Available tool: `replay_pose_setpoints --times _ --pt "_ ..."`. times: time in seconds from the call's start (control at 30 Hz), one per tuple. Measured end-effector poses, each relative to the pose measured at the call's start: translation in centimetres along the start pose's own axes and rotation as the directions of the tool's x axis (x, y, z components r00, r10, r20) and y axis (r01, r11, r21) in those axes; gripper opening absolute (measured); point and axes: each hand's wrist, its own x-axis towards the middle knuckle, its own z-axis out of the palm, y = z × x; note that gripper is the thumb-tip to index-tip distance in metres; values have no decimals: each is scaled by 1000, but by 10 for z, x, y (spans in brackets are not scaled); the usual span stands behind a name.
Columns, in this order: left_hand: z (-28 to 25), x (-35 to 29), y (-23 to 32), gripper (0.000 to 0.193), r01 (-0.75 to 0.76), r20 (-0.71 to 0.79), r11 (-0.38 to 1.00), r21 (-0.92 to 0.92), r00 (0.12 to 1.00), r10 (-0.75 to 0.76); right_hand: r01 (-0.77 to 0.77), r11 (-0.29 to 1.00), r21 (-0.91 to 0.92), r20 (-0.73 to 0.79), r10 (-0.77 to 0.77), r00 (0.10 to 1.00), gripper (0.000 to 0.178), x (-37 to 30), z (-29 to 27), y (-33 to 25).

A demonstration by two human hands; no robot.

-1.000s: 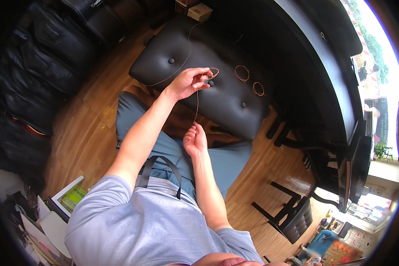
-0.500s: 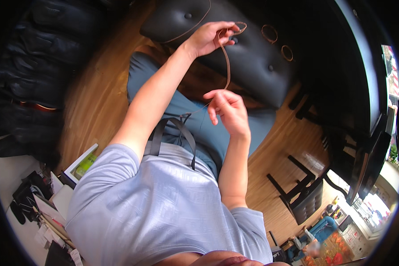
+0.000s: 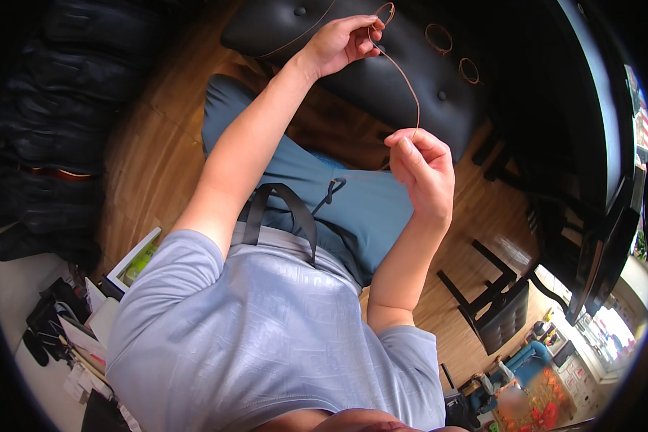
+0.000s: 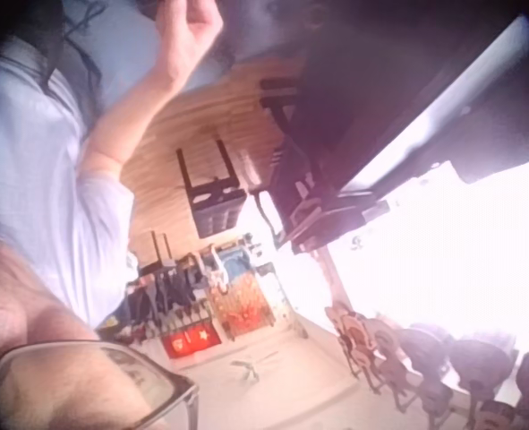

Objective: The person sits cross-legged and uses both hands to bend and shape a length of thin copper wire into circular loops. They repeatedly form loops, adjust their shape, and place the finished rings onto the black piano bench in front of them.

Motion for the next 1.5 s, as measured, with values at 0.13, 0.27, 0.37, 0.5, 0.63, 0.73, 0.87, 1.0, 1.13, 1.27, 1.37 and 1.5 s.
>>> replay_pose_setpoints --times 0.13,0.27,0.37,0.5,0.63,0.73,0.87,1.0,1.13,1.27,1.37,1.5 --pt "-10 0 1 25 8 30 1000 -18 1000 -7 -92 995 -33 -170 85 982 21 -10 -5 17" --pt "-5 7 -6 24 14 55 983 -182 998 -4 -240 969 50 -245 245 938 21 -20 -4 43" --pt "-3 5 -6 23 9 15 985 -172 1000 -7 -368 916 160 -161 392 906 21 -23 -3 59" --pt "-1 5 -4 23 12 -15 988 -153 1000 -14 -380 922 -74 -141 367 919 23 -21 -1 75" --pt "-1 4 -4 21 1 -4 990 -140 1000 -2 -397 918 -16 -97 394 914 25 -12 0 95" --pt "0 5 -3 21 -7 18 991 -136 1000 9 -427 897 115 -157 441 884 31 -9 8 94" --pt "4 2 -1 21 10 11 990 -138 1000 -9 -421 892 163 -135 443 886 38 -8 9 100" --pt "4 2 0 21 8 19 990 -138 1000 -5 -425 875 230 -110 457 883 38 -8 7 104" --pt "2 3 -1 21 -3 38 991 -134 999 8 -433 851 298 -26 461 887 36 -12 7 106" --pt "1 3 -1 21 -1 32 989 -148 999 6 -419 879 227 13 428 904 38 -19 6 109" --pt "1 2 -1 21 8 26 988 -153 1000 -4 -392 896 209 75 385 920 45 -23 3 111" --pt "1 3 -2 21 5 18 990 -144 1000 -2 -421 894 156 114 407 906 45 -25 0 112"
